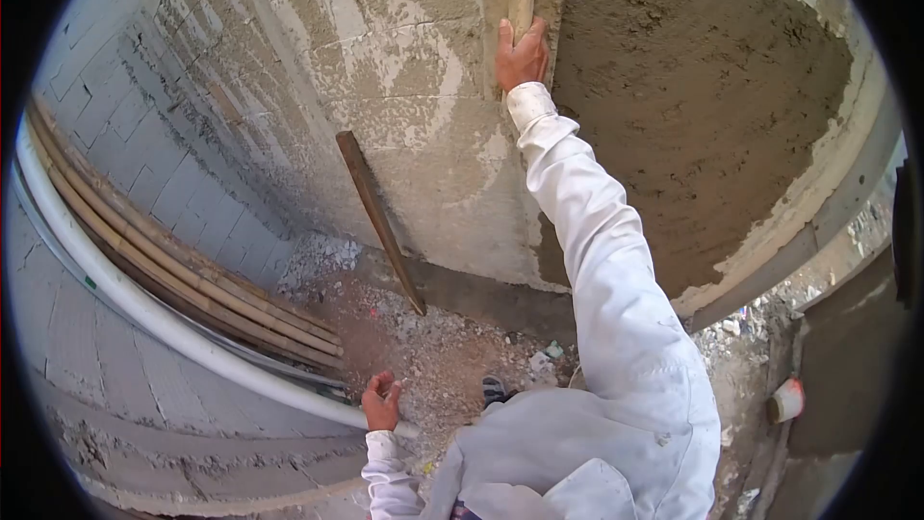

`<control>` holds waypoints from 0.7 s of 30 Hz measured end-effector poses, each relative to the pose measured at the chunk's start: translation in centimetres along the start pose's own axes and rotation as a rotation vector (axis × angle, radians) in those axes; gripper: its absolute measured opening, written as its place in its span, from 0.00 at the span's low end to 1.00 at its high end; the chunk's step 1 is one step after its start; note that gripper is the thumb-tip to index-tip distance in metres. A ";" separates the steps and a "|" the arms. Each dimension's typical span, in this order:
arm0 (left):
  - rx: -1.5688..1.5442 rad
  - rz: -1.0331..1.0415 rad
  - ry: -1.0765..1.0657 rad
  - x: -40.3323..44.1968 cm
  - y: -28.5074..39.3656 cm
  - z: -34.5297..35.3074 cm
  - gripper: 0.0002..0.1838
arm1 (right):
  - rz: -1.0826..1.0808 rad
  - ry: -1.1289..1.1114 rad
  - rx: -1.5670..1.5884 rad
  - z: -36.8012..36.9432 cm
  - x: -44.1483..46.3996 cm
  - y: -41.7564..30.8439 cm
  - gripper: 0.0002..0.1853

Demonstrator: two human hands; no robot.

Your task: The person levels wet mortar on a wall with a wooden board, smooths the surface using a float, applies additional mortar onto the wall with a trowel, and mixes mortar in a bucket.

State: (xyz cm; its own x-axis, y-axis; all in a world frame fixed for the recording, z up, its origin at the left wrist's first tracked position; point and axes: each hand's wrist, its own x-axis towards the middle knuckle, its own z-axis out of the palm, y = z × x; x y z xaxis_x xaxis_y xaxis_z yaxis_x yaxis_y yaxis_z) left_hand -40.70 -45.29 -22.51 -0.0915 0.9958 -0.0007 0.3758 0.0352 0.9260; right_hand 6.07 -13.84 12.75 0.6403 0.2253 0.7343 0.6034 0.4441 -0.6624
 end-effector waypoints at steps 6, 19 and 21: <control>0.243 -0.122 0.063 2.7 -17.2 -10.0 0.12 | 0.022 0.214 -0.270 4.5 1.1 7.1 0.25; 0.806 -0.275 -0.528 27.5 -25.6 -15.1 0.15 | 0.428 0.549 0.445 1.8 -17.1 20.7 0.19; 0.909 -0.137 -0.489 35.9 -24.7 -17.0 0.15 | 0.383 0.611 0.481 3.8 -16.0 18.0 0.19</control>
State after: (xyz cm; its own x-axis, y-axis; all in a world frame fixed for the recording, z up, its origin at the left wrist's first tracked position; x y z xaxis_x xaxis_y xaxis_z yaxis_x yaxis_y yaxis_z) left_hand -68.97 -11.82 -38.94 0.1220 0.8969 -0.4250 0.9619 -0.0013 0.2734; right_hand 4.89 -6.12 -10.40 0.9848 -0.0098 0.1736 0.1156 0.7828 -0.6114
